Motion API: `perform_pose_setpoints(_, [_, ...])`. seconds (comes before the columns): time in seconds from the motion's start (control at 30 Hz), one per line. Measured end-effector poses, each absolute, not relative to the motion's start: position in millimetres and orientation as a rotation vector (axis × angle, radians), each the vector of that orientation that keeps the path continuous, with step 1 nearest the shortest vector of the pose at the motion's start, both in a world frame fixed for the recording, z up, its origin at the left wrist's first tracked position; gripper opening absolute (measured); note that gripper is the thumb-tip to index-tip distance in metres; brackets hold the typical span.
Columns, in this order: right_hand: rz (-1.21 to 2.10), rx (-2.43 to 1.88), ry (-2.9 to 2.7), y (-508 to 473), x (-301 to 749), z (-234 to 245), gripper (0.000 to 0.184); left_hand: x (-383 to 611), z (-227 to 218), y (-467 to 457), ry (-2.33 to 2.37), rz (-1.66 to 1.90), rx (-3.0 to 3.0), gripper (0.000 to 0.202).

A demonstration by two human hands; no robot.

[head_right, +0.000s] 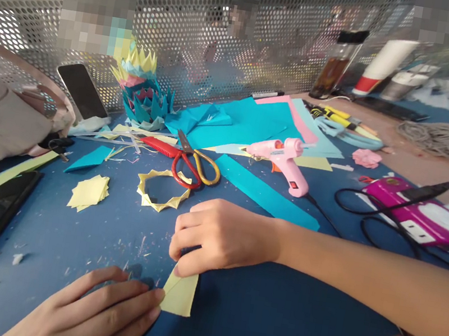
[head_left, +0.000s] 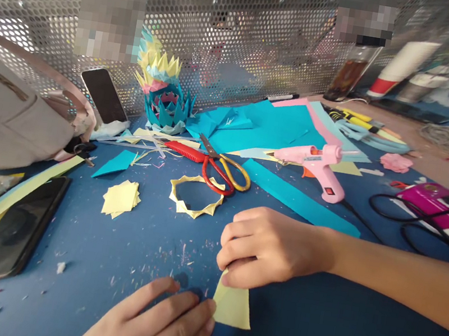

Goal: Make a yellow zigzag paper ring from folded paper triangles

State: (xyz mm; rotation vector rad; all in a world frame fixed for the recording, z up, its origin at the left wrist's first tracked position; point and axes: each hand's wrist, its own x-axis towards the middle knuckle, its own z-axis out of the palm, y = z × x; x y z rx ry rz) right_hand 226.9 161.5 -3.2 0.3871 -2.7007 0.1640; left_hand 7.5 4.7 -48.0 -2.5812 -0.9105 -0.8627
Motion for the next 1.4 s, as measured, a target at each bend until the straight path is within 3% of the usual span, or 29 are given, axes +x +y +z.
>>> perform_pose_setpoints(0.3, [0.253, 0.413, -2.762, 157, 228, 1, 0.019, -4, -40, 8, -0.673, -0.582, -2.587, 0.032])
perform_pose_setpoints(0.6, [0.068, 0.370, -2.857, 159, 229, 20, 0.024, -2, -16, 9, -0.576, -0.500, -2.626, 0.042])
perform_pose_setpoints(0.67, [0.034, 0.353, -2.875, 161, 230, 21, 0.028, -2, -11, 9, -0.596, -0.311, -2.708, 0.038])
perform_pose_setpoints(0.8, [-0.017, 0.297, -2.824, 157, 231, 17, 0.031, -2, -17, 8, -0.613, -0.491, -2.670, 0.037])
perform_pose_setpoints(0.93, [0.177, 0.373, -2.766, 147, 229, 14, 0.037, -1, -27, 7, -0.717, -0.580, -2.734, 0.035])
perform_pose_setpoints(1.1, [0.149, 0.483, -2.776, 141, 230, 14, 0.018, 2, -26, 8, -0.781, -0.756, -2.765, 0.033])
perform_pose_setpoints(1.4, [0.458, 0.305, -2.839, 158, 231, 6, 0.017, 0, -31, 11, -0.776, -0.757, -2.805, 0.031])
